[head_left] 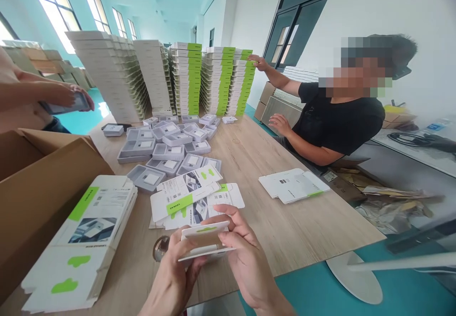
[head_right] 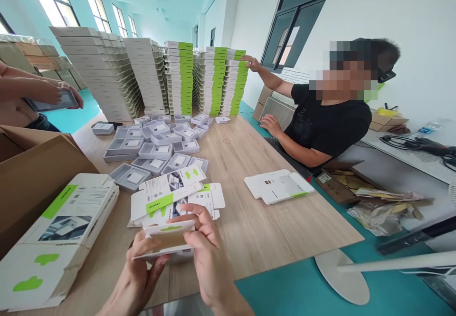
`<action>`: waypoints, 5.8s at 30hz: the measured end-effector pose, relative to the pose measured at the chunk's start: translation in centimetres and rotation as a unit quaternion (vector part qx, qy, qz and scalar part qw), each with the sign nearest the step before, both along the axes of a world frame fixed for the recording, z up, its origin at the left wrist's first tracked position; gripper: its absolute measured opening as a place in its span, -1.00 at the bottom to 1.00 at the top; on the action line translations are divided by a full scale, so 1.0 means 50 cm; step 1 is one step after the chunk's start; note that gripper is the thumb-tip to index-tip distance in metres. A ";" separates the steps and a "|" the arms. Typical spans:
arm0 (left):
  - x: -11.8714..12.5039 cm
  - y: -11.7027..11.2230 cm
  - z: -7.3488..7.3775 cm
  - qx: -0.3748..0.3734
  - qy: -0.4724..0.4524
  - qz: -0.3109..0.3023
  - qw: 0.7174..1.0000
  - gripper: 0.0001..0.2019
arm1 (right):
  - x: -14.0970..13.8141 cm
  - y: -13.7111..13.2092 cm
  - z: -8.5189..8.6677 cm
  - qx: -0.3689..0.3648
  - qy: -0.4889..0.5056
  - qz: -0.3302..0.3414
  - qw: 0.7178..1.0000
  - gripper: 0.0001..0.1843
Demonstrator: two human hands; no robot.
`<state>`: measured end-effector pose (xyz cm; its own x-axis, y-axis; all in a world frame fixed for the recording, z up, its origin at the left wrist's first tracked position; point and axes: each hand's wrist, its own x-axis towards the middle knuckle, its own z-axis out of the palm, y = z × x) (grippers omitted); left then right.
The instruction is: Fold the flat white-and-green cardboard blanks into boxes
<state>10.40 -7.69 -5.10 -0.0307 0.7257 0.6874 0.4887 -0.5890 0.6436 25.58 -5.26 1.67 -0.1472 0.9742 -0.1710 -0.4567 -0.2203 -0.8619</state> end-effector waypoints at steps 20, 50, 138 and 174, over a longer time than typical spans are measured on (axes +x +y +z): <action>0.049 0.013 0.143 -0.276 -0.399 0.074 0.871 -0.53 | -0.086 -0.024 -0.014 0.067 -0.063 -0.177 0.980 -0.52; 0.034 0.052 0.108 -0.252 -0.518 0.035 0.817 -0.72 | -0.118 0.012 -0.055 0.084 -0.066 -0.269 0.957 -0.76; 0.054 0.059 0.030 -0.334 -0.381 0.099 0.857 -0.53 | 0.022 0.046 -0.098 0.382 -0.353 -0.233 0.822 -0.84; 0.055 0.060 0.040 -0.266 -0.334 0.049 0.903 -0.55 | -0.041 0.027 -0.149 0.188 -0.088 -0.128 0.970 -0.56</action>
